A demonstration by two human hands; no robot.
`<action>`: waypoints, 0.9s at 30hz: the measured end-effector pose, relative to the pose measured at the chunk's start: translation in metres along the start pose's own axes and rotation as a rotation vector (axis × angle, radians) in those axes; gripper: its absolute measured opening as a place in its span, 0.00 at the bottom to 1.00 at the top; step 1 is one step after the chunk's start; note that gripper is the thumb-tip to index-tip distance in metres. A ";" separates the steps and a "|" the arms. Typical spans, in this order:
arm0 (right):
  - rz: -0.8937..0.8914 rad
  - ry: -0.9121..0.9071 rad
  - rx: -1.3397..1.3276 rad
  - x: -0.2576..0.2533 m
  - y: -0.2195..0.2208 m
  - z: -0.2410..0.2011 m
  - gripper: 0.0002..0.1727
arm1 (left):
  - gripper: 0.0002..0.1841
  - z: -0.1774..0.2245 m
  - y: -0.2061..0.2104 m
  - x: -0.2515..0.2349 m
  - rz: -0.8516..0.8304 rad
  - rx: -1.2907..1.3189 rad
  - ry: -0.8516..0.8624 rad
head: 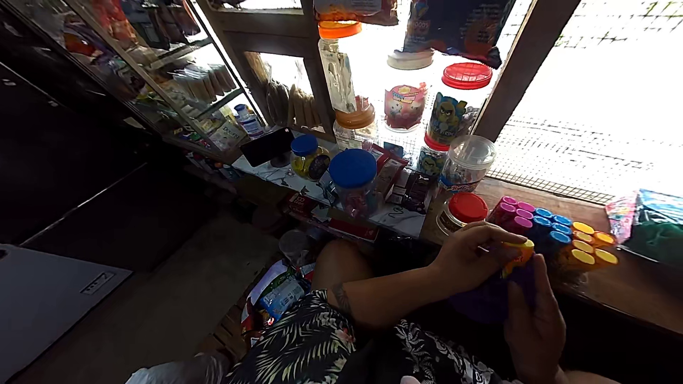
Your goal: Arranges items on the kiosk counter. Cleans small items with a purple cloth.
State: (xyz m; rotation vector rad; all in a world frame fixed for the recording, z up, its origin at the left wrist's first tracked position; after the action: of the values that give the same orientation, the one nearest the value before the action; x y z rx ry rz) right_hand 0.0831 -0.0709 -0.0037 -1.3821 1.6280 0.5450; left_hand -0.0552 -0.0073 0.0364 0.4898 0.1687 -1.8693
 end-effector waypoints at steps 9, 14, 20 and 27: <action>0.106 0.333 -0.491 -0.007 -0.008 0.009 0.27 | 0.10 -0.021 0.006 0.011 -0.165 -0.010 0.057; 0.110 0.529 -0.783 -0.008 -0.006 0.006 0.21 | 0.13 -0.017 -0.001 -0.005 -0.221 -0.008 0.233; 0.161 0.548 -0.727 -0.007 -0.002 0.001 0.19 | 0.17 -0.018 -0.004 -0.007 -0.162 -0.245 0.238; 0.223 0.435 -0.585 -0.006 -0.003 0.007 0.19 | 0.15 -0.022 0.003 0.001 -0.035 -0.149 0.184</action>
State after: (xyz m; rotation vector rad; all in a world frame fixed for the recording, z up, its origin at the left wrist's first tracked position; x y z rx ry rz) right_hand 0.0879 -0.0632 -0.0013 -1.8477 2.0899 0.9581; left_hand -0.0478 -0.0017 0.0167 0.5583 0.4394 -1.8285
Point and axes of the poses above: each hand's wrist, its own x-axis away from the middle knuckle, its own y-axis out of the palm, z = x × y, the point moved 1 cm from there along -x, towards the middle knuckle, and after that the axes turned 13 degrees about -y, right-handed, at the moved point
